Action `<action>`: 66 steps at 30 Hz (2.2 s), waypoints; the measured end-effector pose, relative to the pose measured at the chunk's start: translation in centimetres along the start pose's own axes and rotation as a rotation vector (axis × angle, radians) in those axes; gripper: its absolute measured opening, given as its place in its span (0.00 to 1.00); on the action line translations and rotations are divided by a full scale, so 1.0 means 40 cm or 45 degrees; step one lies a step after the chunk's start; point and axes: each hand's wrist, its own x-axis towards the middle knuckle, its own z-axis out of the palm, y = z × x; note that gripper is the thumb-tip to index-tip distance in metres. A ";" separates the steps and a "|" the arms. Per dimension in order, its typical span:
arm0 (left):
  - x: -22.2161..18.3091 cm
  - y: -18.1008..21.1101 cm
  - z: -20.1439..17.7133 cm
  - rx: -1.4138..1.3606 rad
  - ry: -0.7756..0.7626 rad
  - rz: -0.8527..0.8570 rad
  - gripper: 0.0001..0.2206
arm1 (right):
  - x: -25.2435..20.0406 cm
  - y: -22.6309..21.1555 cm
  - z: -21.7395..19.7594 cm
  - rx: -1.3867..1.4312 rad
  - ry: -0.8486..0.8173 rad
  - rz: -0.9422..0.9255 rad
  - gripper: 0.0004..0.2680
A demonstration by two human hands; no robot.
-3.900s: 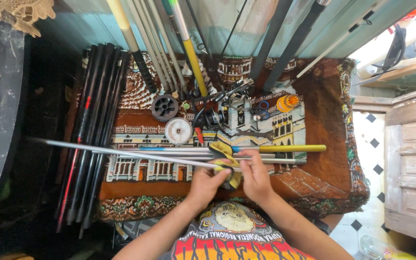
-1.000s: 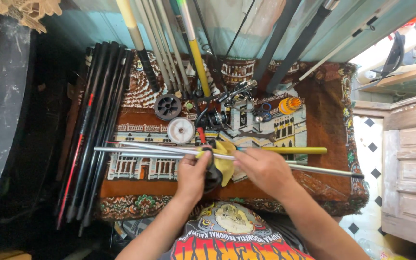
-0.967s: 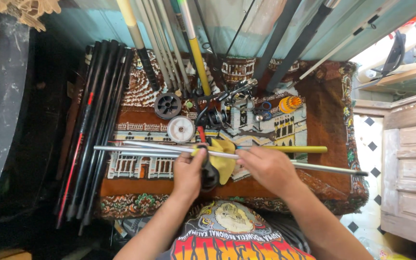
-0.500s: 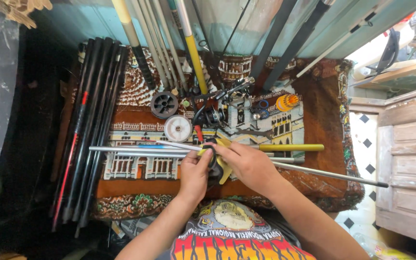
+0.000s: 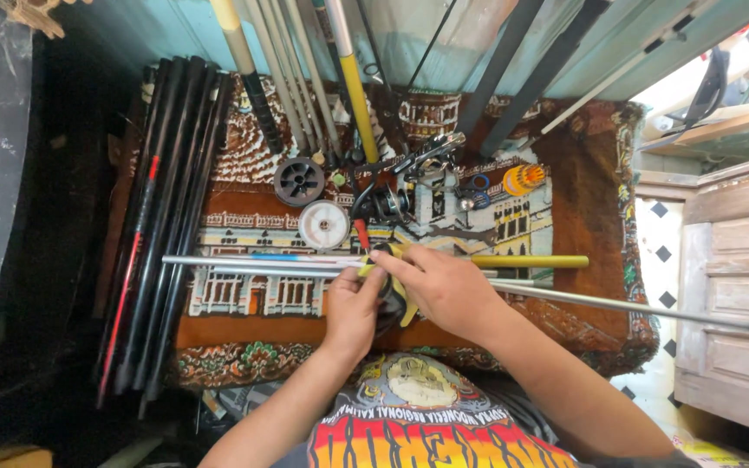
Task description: Wiping down various fishing rod sections using a cleaning cloth.
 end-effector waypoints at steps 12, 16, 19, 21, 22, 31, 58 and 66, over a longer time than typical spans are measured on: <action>0.016 0.110 -0.058 0.492 -0.269 0.338 0.24 | -0.035 0.050 -0.030 -0.232 -0.027 0.005 0.18; 0.022 0.113 -0.043 0.255 -0.199 0.312 0.15 | -0.040 0.048 -0.008 -0.267 0.106 0.005 0.16; 0.012 0.134 -0.028 0.101 -0.125 0.252 0.12 | -0.053 0.050 0.002 -0.301 0.139 0.006 0.15; 0.006 0.135 -0.024 -0.054 -0.147 0.240 0.10 | -0.060 0.046 -0.010 -0.245 0.084 -0.015 0.15; -0.009 0.146 -0.013 -0.054 -0.148 0.241 0.10 | -0.062 0.046 -0.011 -0.246 0.085 -0.015 0.15; -0.027 0.093 -0.012 0.235 -0.112 0.310 0.04 | -0.052 0.006 -0.021 -0.339 0.092 -0.038 0.15; -0.054 0.086 -0.077 0.021 0.023 0.031 0.06 | -0.128 -0.068 -0.010 -0.336 0.088 -0.134 0.14; -0.099 0.108 -0.042 -0.373 -0.185 -0.152 0.15 | -0.133 -0.084 -0.027 -0.326 0.208 -0.046 0.13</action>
